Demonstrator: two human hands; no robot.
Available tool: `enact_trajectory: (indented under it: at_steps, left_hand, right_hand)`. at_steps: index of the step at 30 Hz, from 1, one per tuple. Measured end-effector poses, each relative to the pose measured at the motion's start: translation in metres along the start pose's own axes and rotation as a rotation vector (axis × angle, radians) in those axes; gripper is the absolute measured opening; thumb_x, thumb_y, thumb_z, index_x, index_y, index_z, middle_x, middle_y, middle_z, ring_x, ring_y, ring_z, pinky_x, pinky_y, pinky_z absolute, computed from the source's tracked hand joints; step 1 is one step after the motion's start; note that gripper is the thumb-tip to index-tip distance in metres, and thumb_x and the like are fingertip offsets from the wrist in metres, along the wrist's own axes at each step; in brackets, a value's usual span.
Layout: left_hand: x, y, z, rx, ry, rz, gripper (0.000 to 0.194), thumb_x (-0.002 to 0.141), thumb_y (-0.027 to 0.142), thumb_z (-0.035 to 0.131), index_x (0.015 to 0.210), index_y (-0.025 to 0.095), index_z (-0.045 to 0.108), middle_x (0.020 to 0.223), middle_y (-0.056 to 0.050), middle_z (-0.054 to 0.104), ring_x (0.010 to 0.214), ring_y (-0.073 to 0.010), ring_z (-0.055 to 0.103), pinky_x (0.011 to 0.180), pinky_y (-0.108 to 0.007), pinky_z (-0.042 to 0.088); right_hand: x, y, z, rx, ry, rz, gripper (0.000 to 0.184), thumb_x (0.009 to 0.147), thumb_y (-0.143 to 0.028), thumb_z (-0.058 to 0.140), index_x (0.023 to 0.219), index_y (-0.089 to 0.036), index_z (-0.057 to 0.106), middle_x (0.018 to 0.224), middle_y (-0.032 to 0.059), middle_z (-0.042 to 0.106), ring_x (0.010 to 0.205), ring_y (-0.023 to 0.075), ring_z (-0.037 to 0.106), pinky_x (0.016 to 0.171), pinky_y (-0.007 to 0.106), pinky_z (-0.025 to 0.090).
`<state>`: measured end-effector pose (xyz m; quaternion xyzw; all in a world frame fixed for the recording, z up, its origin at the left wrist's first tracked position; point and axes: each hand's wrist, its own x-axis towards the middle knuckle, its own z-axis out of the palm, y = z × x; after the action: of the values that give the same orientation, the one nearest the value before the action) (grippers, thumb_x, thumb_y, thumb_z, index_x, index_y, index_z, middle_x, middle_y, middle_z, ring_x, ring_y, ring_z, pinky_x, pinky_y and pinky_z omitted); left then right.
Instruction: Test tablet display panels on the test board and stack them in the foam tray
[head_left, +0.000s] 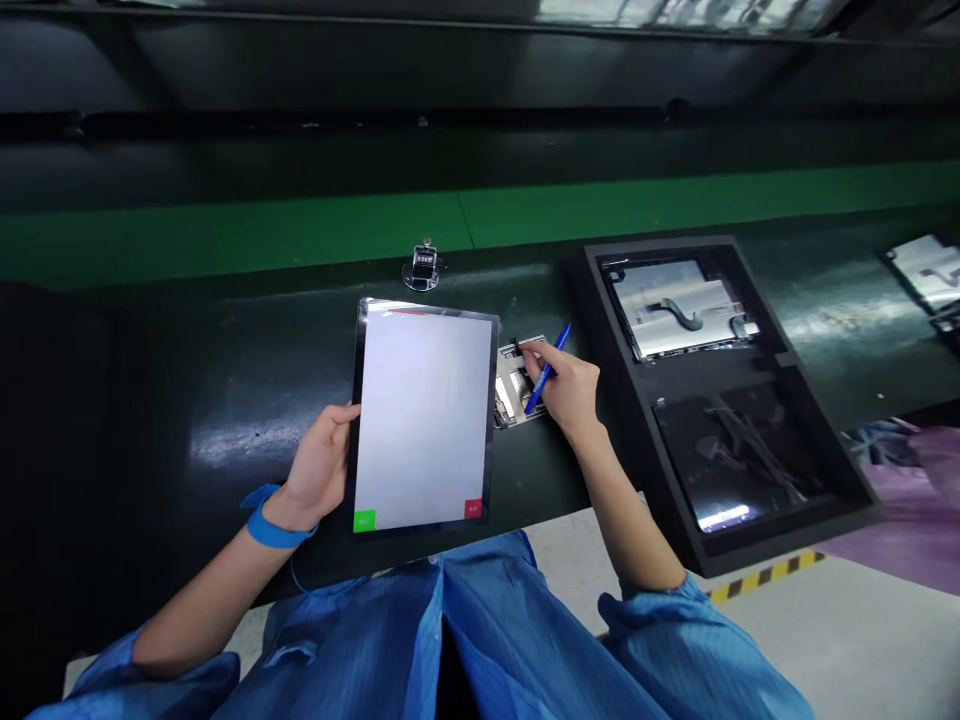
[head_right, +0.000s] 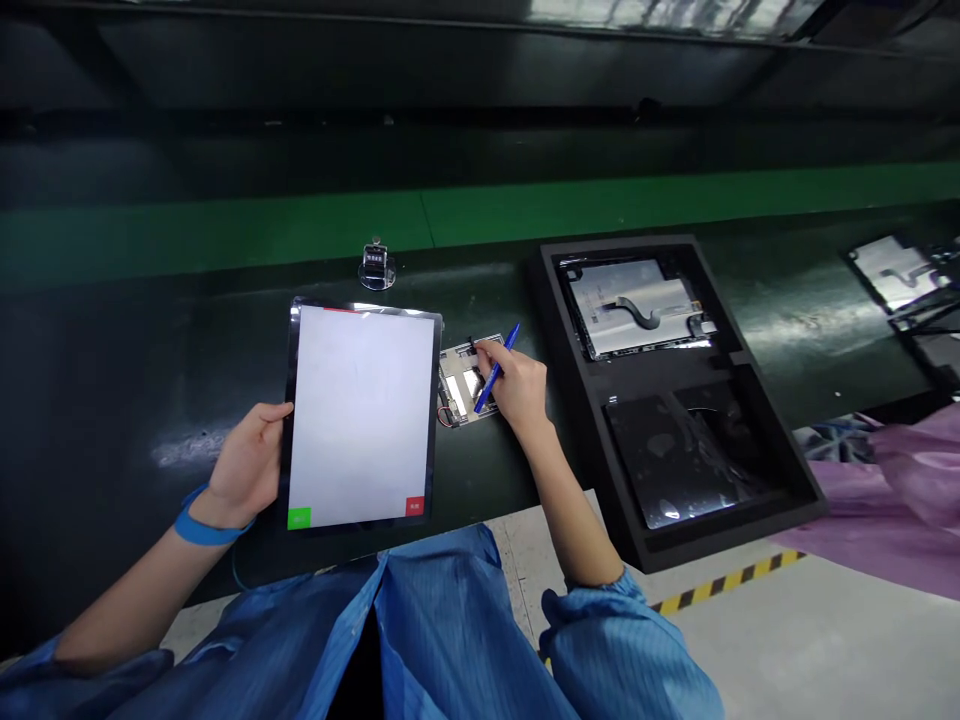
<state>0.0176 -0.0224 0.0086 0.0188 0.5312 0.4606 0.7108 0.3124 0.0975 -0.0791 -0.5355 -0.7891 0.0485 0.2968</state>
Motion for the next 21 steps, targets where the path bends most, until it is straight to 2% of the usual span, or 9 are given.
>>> enact_trajectory:
  at_steps: [4, 8, 10, 12, 14, 16, 18, 19, 21]
  left_hand:
    - [0.003, -0.001, -0.004, 0.025, -0.022, -0.032, 0.033, 0.071, 0.036, 0.055, 0.086, 0.014, 0.073, 0.088, -0.011, 0.077, 0.106, -0.0381, 0.070, 0.092, -0.046, 0.059]
    - [0.004, -0.001, -0.006, 0.025, -0.052, 0.026, 0.033, 0.068, 0.037, 0.059, 0.087, 0.013, 0.072, 0.090, -0.011, 0.077, 0.105, -0.0379, 0.071, 0.092, -0.046, 0.059]
    - [0.004, -0.001, -0.007, 0.046, -0.033, 0.087, 0.036, 0.062, 0.035, 0.067, 0.090, 0.014, 0.072, 0.091, -0.009, 0.077, 0.102, -0.0367, 0.071, 0.090, -0.046, 0.060]
    - [0.003, -0.002, -0.010, 0.102, 0.011, 0.177, 0.043, 0.053, 0.030, 0.077, 0.093, 0.016, 0.072, 0.092, -0.006, 0.077, 0.095, -0.0332, 0.073, 0.083, -0.042, 0.062]
    - [0.002, -0.003, -0.017, 0.199, 0.050, 0.314, 0.047, 0.046, 0.025, 0.086, 0.091, 0.018, 0.071, 0.090, -0.004, 0.077, 0.086, -0.0277, 0.074, 0.076, -0.035, 0.062]
    - [0.000, -0.002, -0.028, 0.371, 0.047, 0.486, 0.041, 0.048, 0.029, 0.092, 0.082, 0.019, 0.071, 0.082, -0.003, 0.077, 0.078, -0.0237, 0.073, 0.069, -0.031, 0.061]
    - [-0.004, 0.003, -0.040, 0.641, -0.015, 0.675, 0.028, 0.060, 0.036, 0.091, 0.072, 0.020, 0.072, 0.075, -0.003, 0.076, 0.072, -0.0230, 0.073, 0.066, -0.031, 0.062]
    - [-0.006, 0.007, -0.045, 0.793, -0.092, 0.756, 0.023, 0.069, 0.039, 0.088, 0.072, 0.020, 0.074, 0.076, -0.005, 0.077, 0.074, -0.0241, 0.074, 0.070, -0.033, 0.063]
    - [-0.010, 0.016, -0.053, 1.064, -0.351, 0.904, 0.022, 0.088, 0.043, 0.073, 0.089, 0.022, 0.081, 0.099, -0.008, 0.080, 0.096, -0.0277, 0.076, 0.092, -0.043, 0.062]
  right_hand:
    - [0.005, 0.001, 0.000, -0.103, -0.069, 0.014, 0.033, 0.100, -0.033, 0.049, 0.106, -0.017, 0.078, 0.081, 0.0110, 0.076, 0.068, 0.0237, 0.071, 0.060, 0.029, 0.045]
    - [0.007, -0.007, -0.007, -0.086, -0.068, 0.016, 0.030, 0.097, -0.030, 0.051, 0.103, -0.016, 0.077, 0.080, 0.0107, 0.075, 0.067, 0.0231, 0.069, 0.058, 0.029, 0.043]
    - [0.003, -0.023, -0.015, 0.052, -0.026, 0.047, 0.030, 0.099, -0.032, 0.049, 0.103, -0.017, 0.075, 0.076, 0.0076, 0.073, 0.065, 0.0204, 0.067, 0.061, 0.028, 0.045]
    - [-0.005, -0.047, -0.026, 0.350, -0.060, 0.087, 0.032, 0.102, -0.038, 0.047, 0.108, -0.018, 0.072, 0.070, 0.0025, 0.069, 0.058, 0.0164, 0.063, 0.062, 0.027, 0.048]
    - [-0.014, -0.074, -0.035, 0.643, -0.220, 0.058, 0.034, 0.102, -0.045, 0.051, 0.113, -0.018, 0.069, 0.066, -0.0017, 0.065, 0.052, 0.0134, 0.057, 0.059, 0.025, 0.047]
    - [-0.021, -0.093, -0.041, 0.764, -0.304, 0.006, 0.030, 0.099, -0.046, 0.060, 0.108, -0.019, 0.069, 0.064, -0.0034, 0.063, 0.049, 0.0119, 0.054, 0.055, 0.025, 0.046]
    - [-0.025, -0.102, -0.044, 0.789, -0.267, -0.061, 0.024, 0.098, -0.043, 0.065, 0.095, -0.020, 0.070, 0.066, -0.0019, 0.066, 0.053, 0.0126, 0.059, 0.056, 0.024, 0.048]
    - [-0.026, -0.103, -0.045, 0.797, -0.239, -0.112, 0.024, 0.098, -0.042, 0.065, 0.090, -0.020, 0.070, 0.070, -0.0002, 0.070, 0.057, 0.0139, 0.064, 0.059, 0.025, 0.051]
    - [-0.028, -0.099, -0.045, 0.815, -0.233, -0.257, 0.026, 0.102, -0.040, 0.059, 0.092, -0.021, 0.073, 0.082, 0.0035, 0.076, 0.071, 0.0175, 0.072, 0.068, 0.026, 0.057]
